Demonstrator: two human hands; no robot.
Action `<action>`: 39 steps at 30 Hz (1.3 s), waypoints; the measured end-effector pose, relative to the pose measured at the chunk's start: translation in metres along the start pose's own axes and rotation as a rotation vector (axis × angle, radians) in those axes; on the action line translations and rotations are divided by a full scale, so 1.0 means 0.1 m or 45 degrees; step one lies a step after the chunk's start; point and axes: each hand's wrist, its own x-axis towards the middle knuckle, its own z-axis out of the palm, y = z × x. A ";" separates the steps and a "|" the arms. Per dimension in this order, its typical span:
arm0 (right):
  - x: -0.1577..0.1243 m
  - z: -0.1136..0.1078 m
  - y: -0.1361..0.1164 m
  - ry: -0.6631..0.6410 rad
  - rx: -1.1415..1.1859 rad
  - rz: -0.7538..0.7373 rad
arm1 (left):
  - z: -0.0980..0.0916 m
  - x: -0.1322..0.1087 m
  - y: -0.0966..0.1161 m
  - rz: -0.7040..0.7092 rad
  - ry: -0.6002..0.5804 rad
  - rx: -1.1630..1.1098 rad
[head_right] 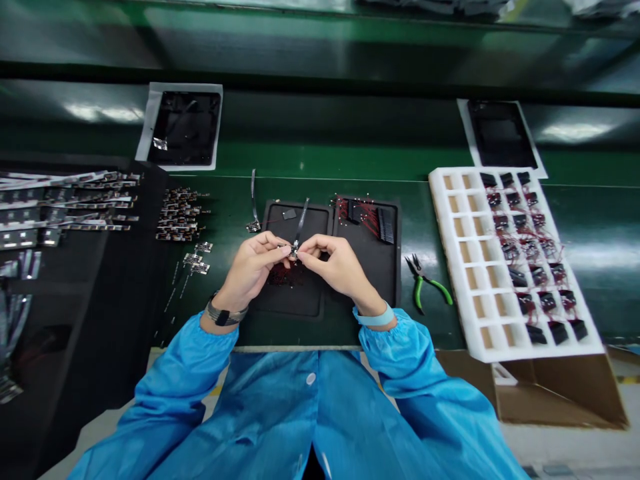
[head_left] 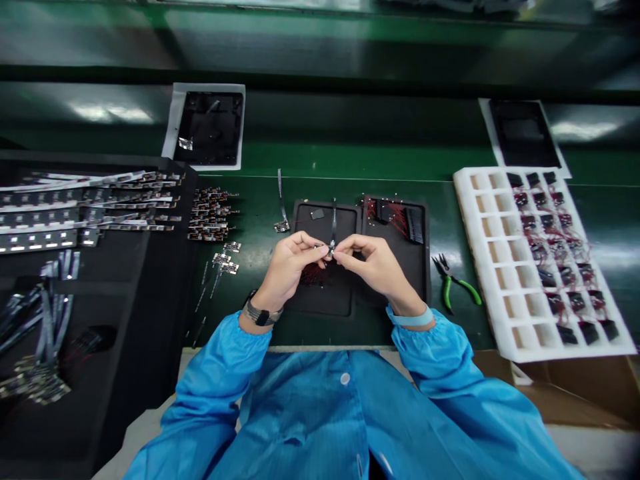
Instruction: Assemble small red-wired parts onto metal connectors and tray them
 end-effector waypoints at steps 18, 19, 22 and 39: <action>-0.03 0.02 -0.01 0.028 -0.107 -0.018 | 0.00 -0.01 0.02 0.005 0.027 0.067; -0.03 0.01 -0.01 0.028 -0.107 -0.020 | -0.01 -0.01 0.02 0.003 0.026 0.066; -0.04 0.01 -0.01 0.023 -0.121 -0.020 | -0.01 -0.01 0.02 0.003 0.020 0.085; -0.03 -0.02 -0.03 -0.167 0.085 0.200 | -0.11 0.01 0.07 -0.101 -0.093 0.132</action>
